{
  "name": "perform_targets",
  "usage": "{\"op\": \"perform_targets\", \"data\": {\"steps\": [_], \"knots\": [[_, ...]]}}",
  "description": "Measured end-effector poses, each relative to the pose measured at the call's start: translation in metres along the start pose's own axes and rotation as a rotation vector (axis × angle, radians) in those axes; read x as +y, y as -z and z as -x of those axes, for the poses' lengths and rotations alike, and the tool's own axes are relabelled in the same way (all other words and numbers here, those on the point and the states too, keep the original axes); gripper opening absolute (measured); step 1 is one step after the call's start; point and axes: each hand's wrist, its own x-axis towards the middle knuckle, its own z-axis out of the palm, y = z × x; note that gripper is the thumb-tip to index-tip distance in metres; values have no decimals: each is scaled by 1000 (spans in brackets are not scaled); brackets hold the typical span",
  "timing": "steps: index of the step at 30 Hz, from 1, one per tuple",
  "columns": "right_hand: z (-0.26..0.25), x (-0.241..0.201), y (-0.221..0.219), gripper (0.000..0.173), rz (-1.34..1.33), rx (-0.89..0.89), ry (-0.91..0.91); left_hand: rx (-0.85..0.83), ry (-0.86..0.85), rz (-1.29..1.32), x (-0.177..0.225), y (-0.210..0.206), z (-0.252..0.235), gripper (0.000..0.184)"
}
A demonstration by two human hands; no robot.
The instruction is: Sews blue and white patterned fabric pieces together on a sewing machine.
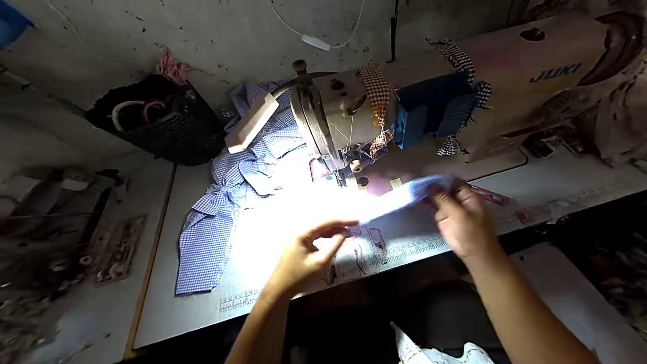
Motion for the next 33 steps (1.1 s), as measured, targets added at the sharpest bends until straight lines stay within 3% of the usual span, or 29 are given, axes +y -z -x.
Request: {"op": "perform_targets", "data": {"steps": [2,4,6,10,14,17,20,22,24,27,30,32,33], "knots": [[-28,-8,11,16,-155,273,53,187,145,-85,-18,30,-8,18],[-54,-6,23,22,-182,362,118,292,216,-336,-34,59,-26,18],[-66,4,29,39,67,256,68,338,163,-529,-56,81,-50,18],[-66,14,17,60,892,2,-18,254,-21,-653,-70,88,-116,23],[-55,23,7,60,1223,-15,227,19,-172,-572,-68,71,-157,32],[-39,20,-1,46,1221,-93,270,-116,-103,-668,-45,58,-168,32],[-23,13,-1,34,1184,-110,272,-89,-5,-780,-87,62,-203,39],[-14,7,3,33,1159,-108,303,29,95,-809,-97,70,-210,33],[-5,3,7,31,1129,-126,341,334,120,-913,-108,78,-206,34],[5,4,7,31,1099,-169,367,387,273,-1047,-111,109,-197,35],[12,8,3,30,1052,-195,376,292,213,-955,-93,114,-164,61],[15,12,-4,28,972,-205,375,286,98,-910,-78,103,-136,58],[15,16,-8,26,919,-213,371,296,47,-880,-71,94,-122,47]]}}
